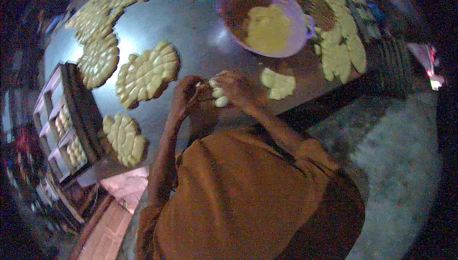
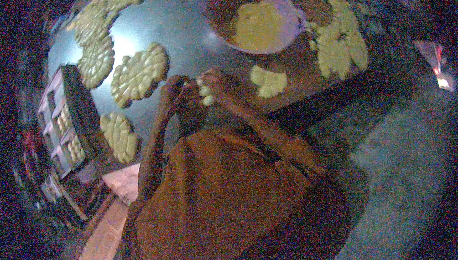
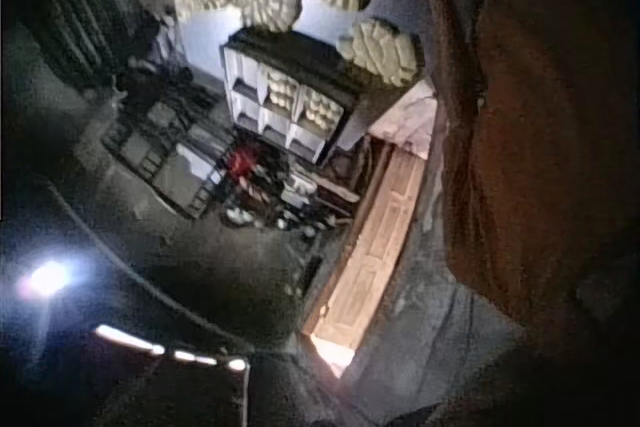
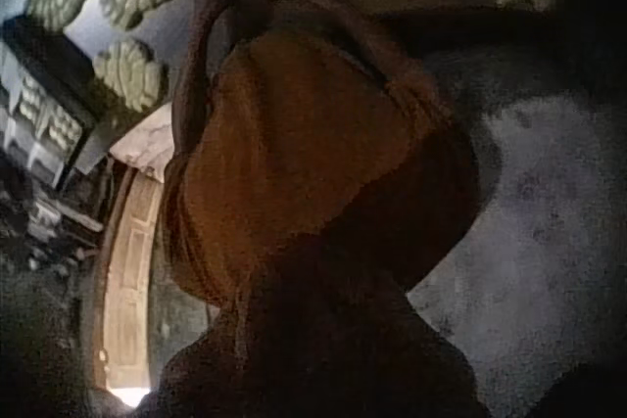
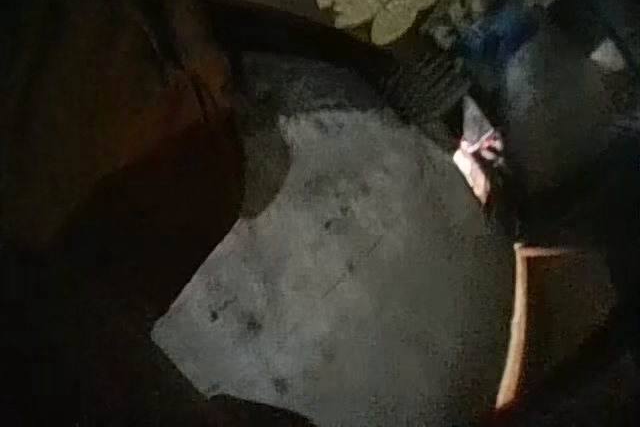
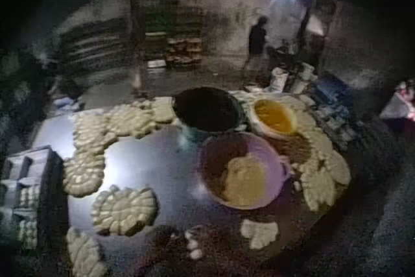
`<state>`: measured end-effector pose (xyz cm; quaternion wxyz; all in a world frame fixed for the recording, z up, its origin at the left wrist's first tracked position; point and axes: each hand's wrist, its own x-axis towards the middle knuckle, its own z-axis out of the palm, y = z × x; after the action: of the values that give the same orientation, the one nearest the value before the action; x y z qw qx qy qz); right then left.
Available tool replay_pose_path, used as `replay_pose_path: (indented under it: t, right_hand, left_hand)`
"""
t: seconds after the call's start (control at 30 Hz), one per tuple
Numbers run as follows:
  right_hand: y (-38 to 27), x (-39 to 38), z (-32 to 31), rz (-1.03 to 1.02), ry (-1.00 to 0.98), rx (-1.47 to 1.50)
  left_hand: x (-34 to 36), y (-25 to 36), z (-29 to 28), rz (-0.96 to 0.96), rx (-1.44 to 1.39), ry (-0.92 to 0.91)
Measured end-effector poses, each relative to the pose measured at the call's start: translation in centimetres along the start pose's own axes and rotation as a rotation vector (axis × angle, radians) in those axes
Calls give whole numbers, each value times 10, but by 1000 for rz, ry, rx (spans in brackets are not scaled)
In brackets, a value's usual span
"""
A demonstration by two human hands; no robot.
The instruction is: The person prepares filled dough pieces by hand, dipping small portions of dough into liquid ingredients, adding a filling from a bowl, and placing the assembled pieces into a baking tray.
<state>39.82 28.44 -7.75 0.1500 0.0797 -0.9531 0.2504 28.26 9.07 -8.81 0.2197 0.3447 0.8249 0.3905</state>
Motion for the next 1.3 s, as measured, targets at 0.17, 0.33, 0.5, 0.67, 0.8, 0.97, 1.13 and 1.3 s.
replay_pose_path:
  t: [0.17,0.33,0.5,0.67,0.8,0.97,1.13,1.3]
  right_hand:
    - [-7,3,10,52,-21,21]
    - [-14,-33,-40,741,242,18]
    - [-8,-121,-88,705,170,-184]
    - [-22,-106,-78,768,220,-336]
    - [-5,-129,-65,909,155,-432]
    - [-15,-143,-120,1258,123,247]
    - [-63,-136,-135,1402,439,918]
    - [-90,-123,-117,1273,306,1108]
  left_hand:
    - [-7,-38,22,-117,-16,4]
    - [-12,19,1,-18,-528,240]
    - [-13,23,-7,166,-248,255]
    - [-1,17,14,264,-73,175]
    - [4,39,12,274,-30,114]
    - [-8,64,-3,192,-279,80]
    - [-14,88,46,-336,-851,-368]
    - [-5,141,71,-577,-1064,-898]
